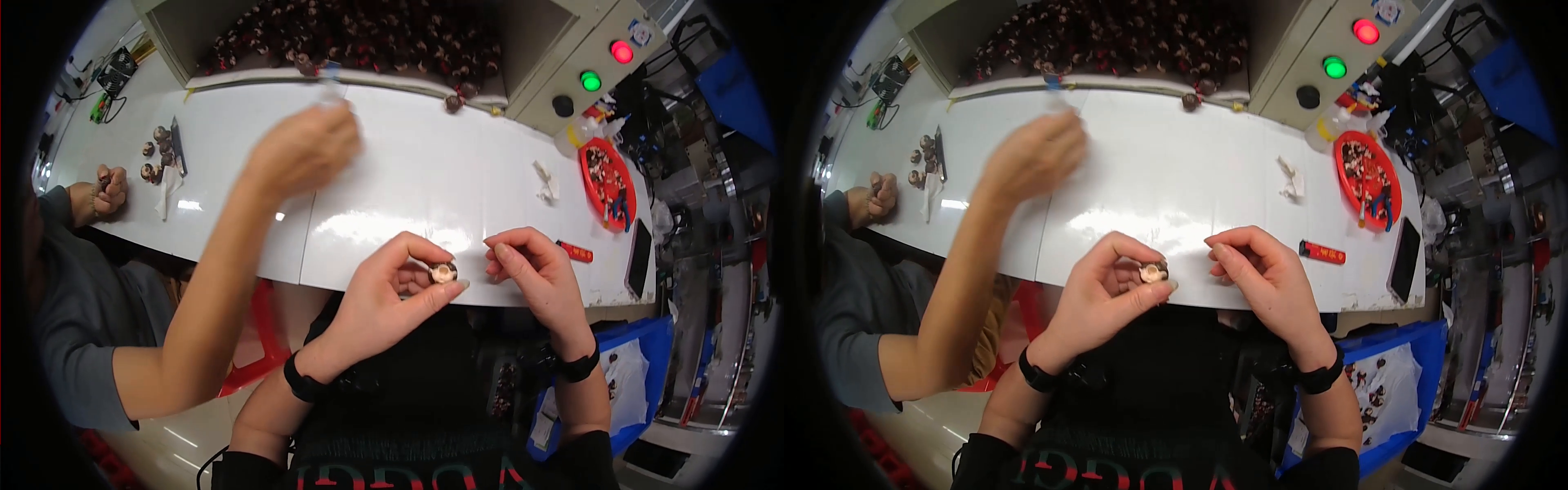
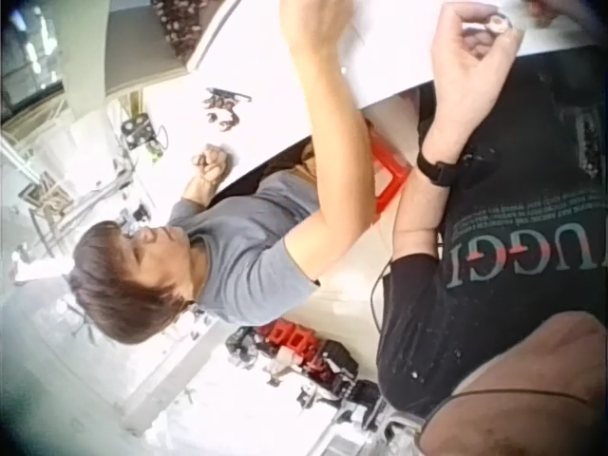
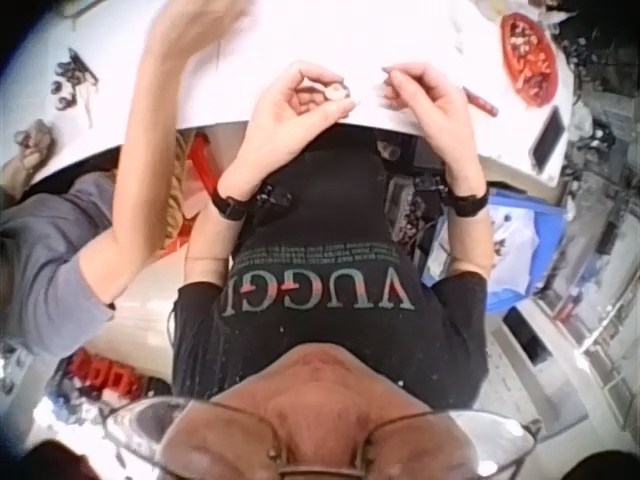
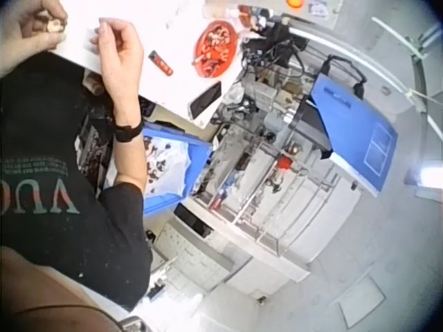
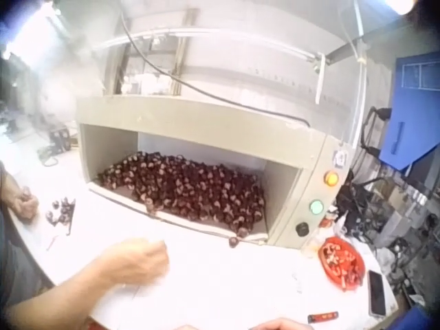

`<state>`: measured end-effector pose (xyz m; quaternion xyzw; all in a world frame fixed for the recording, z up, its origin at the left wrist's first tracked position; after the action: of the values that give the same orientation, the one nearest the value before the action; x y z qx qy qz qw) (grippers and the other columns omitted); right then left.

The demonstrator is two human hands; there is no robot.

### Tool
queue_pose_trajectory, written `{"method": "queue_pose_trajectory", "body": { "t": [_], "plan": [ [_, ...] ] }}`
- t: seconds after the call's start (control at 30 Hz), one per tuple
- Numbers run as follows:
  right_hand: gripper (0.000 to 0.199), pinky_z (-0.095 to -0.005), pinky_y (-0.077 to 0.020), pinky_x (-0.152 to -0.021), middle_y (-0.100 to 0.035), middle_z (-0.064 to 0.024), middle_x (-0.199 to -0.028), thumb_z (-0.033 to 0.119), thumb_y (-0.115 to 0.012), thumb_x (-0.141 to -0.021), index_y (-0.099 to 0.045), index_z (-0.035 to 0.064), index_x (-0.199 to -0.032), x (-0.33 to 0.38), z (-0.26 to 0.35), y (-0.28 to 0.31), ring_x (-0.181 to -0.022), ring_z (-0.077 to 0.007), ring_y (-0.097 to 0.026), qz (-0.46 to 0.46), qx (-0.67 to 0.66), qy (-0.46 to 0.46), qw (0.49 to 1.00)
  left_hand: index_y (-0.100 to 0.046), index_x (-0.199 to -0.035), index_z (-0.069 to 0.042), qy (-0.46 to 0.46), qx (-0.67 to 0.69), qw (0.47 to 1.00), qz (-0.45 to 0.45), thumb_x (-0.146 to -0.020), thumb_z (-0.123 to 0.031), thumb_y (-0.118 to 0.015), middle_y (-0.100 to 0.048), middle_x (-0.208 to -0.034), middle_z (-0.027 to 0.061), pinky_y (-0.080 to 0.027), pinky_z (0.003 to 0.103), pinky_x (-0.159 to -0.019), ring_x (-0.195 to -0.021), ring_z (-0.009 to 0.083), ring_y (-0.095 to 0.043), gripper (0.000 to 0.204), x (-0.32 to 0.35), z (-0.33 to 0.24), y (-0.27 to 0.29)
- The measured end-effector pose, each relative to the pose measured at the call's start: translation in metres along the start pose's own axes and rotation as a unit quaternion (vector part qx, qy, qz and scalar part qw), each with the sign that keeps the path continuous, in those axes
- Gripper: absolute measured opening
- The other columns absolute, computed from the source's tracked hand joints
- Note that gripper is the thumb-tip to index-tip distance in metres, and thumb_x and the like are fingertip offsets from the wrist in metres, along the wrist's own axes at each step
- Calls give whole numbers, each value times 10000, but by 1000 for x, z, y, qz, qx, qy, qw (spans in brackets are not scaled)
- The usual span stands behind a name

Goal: Assembling small plastic figurines by gluing heads to bodies at a factory workbench.

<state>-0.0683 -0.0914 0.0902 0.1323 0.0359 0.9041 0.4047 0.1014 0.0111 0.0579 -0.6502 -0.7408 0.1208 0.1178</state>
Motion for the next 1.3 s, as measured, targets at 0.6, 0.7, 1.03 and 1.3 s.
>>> {"method": "queue_pose_trajectory", "body": {
  "t": [0.6, 0.7, 1.03, 1.3],
  "plan": [
    [526, -341, -430, -960, -503, -118, -1259, 121, -613, -847, -414, 53, -1330, -118, 31, 20, -1154, -217, -501, 8, 167, 125, 978, -592, -1166, -9, 3, -7, 1000, 22, -885, -20, -630, -558, -1032, 20, -493, 189, -779, -879, 47, -572, 284, -2, -3, 1],
    [545, -317, -402, -982, -504, -89, -1238, 182, -669, -836, -454, 89, -1329, -128, 40, 2, -1145, -186, -483, 48, 174, 120, 976, -577, -1181, -10, 11, -8, 1000, 17, -888, -25, -628, -575, -1005, 17, -488, 189, -781, -870, 50, -576, 297, 2, -5, -3],
    [241, -218, -452, -669, -592, -18, -860, 169, -709, -835, -600, 78, -1031, -106, 42, -3, -765, -83, -561, 28, 361, 127, 923, -514, -1221, 12, 24, 49, 998, -16, -884, -10, -630, -599, -992, 27, -488, 181, -748, -850, 47, -592, 357, -2, -4, 1],
    [284, -264, -448, -662, -618, -46, -822, 138, -797, -714, -628, 43, -921, -1, 36, 27, -774, -157, -585, -33, 242, 168, 955, -519, -1147, 9, 54, 30, 998, -30, -881, -24, -636, -625, -952, 36, -485, 178, -713, -800, 46, -612, 292, -2, -5, -1]
  ]
}}
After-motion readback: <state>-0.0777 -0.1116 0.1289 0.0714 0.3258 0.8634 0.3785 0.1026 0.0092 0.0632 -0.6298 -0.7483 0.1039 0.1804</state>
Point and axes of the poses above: each hand's wrist, its own x-axis away from the middle knuckle, its own y-axis out of the back of the hand, z = x × y, the point moved 3 cm from there along -x, towards the middle knuckle
